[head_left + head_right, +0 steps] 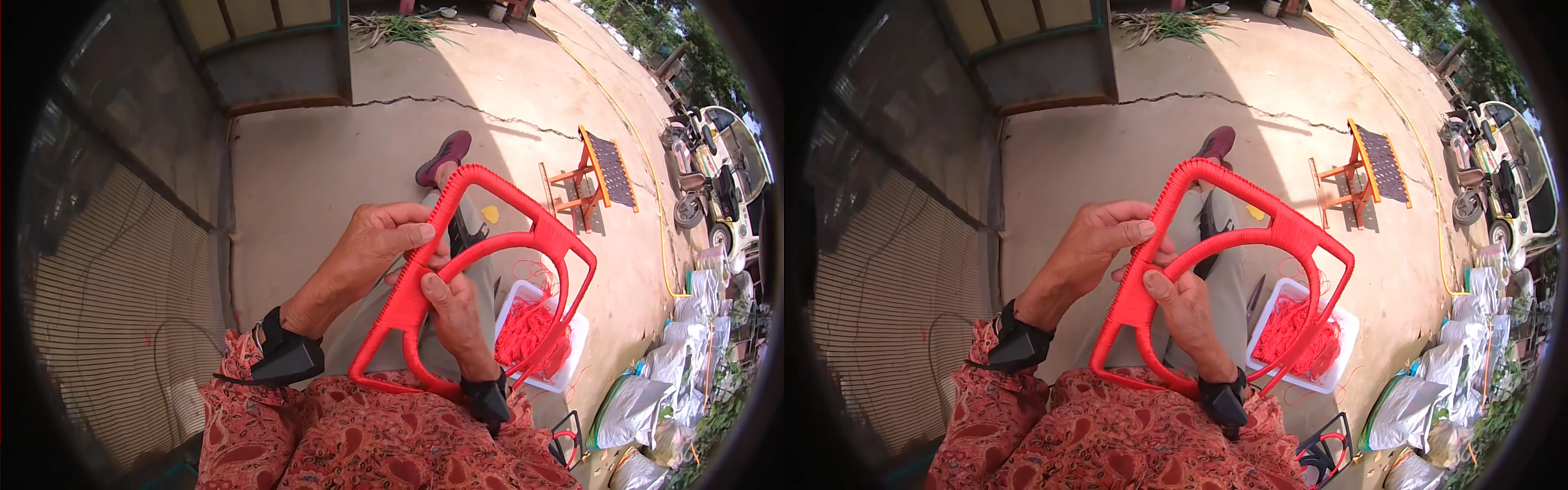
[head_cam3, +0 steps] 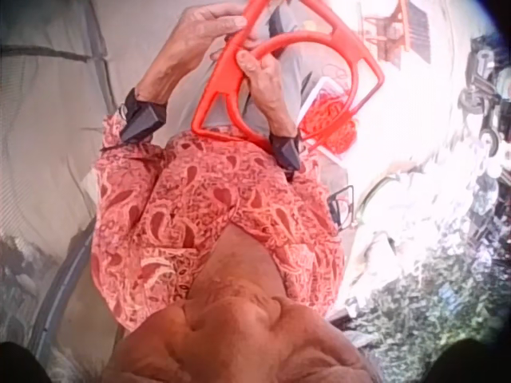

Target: Wrapping and weaving red twine around a red plastic frame to create a surface.

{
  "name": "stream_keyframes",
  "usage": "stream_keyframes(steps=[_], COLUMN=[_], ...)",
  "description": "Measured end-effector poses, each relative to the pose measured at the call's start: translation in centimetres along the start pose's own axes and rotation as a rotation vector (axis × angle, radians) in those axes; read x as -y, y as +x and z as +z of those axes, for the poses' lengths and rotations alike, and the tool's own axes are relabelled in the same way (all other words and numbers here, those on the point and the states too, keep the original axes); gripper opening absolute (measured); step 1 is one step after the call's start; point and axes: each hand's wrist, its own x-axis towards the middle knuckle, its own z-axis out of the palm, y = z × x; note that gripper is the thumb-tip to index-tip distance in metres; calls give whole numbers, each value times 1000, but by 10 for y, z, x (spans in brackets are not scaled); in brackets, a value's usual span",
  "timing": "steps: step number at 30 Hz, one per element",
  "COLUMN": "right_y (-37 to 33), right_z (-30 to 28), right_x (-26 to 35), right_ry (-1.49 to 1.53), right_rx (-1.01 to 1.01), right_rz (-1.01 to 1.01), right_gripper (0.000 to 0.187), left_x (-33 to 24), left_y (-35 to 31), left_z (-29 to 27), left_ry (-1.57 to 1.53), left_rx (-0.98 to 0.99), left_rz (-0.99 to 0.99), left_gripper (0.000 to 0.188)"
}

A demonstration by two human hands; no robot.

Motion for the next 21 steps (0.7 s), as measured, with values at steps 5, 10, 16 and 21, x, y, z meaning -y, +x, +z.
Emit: stream_keyframes(steps=[5, 10, 16, 21], right_y=[-4, -4, -4, -8], right_z=[-3, 0, -2, -6], right_x=[-12, -18, -22, -29], right_ry=[-71, -30, -111, -193], right_rx=[107, 144, 139, 127], right_rz=[162, 195, 101, 122], right_gripper=[41, 36, 24, 21], left_x=[11, 12, 21, 36], left_y=[-2, -13, -31, -37], left_z=[-7, -4, 4, 3], left_ry=[-6, -18, 13, -19], left_rx=[-54, -107, -182, -250], left_rz=[15, -36, -161, -74], left_gripper=[32, 32, 27, 24])
